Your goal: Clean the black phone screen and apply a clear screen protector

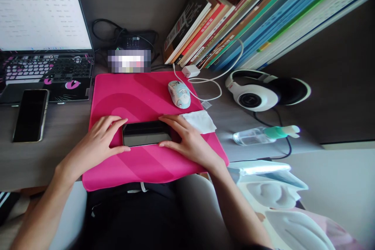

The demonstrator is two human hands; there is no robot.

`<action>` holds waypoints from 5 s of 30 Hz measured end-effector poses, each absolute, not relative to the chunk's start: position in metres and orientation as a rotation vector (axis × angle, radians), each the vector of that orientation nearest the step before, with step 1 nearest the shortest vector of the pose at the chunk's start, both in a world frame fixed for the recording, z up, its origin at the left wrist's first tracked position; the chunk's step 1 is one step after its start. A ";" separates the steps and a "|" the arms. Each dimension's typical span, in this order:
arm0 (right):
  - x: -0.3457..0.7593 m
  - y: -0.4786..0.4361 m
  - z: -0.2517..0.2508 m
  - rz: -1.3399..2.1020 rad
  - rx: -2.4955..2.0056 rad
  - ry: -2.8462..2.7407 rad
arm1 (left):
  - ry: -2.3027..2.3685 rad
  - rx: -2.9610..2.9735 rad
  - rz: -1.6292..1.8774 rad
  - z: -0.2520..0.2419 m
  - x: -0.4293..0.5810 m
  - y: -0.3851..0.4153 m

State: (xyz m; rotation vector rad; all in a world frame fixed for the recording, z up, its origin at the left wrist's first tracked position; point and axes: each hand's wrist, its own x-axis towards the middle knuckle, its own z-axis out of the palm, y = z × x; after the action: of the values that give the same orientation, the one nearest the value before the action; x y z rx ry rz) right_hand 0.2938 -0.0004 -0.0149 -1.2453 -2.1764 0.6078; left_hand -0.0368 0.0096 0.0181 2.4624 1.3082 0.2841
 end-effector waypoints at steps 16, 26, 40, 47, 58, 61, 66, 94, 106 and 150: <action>0.295 -0.001 -0.017 0.592 -1.249 -2.191 | 1.306 2.445 0.318 0.025 -0.032 0.007; 0.295 -0.001 -0.019 0.593 -1.245 -2.183 | 1.314 2.345 0.262 0.023 -0.036 0.008; 0.295 -0.002 -0.019 0.588 -1.239 -2.187 | 1.344 2.290 0.264 0.025 -0.034 0.007; 0.294 -0.002 -0.019 0.580 -1.244 -2.191 | 1.341 2.285 0.249 0.025 -0.034 0.007; 0.294 -0.001 -0.019 0.568 -1.229 -2.197 | 1.346 2.299 0.254 0.026 -0.033 0.006; 0.295 -0.001 -0.019 0.575 -1.228 -2.194 | 1.348 2.304 0.258 0.026 -0.031 0.006; 0.295 -0.002 -0.020 0.574 -1.236 -2.192 | 1.360 2.304 0.265 0.026 -0.031 0.007; 0.294 -0.001 -0.018 0.572 -1.238 -2.180 | 1.351 2.270 0.299 0.026 -0.029 0.006; 0.294 0.002 -0.015 0.598 -1.217 -2.180 | 1.347 2.312 0.303 0.025 -0.030 0.010; 0.291 0.002 -0.018 0.513 -1.177 -2.230 | 1.360 2.477 0.326 0.022 -0.019 0.002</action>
State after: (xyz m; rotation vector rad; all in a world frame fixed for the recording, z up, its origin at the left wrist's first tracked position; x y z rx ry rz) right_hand 0.2911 0.0018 -0.0176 -1.1771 -2.2302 0.5125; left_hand -0.0194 0.0021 0.0216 2.4766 1.3598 0.3257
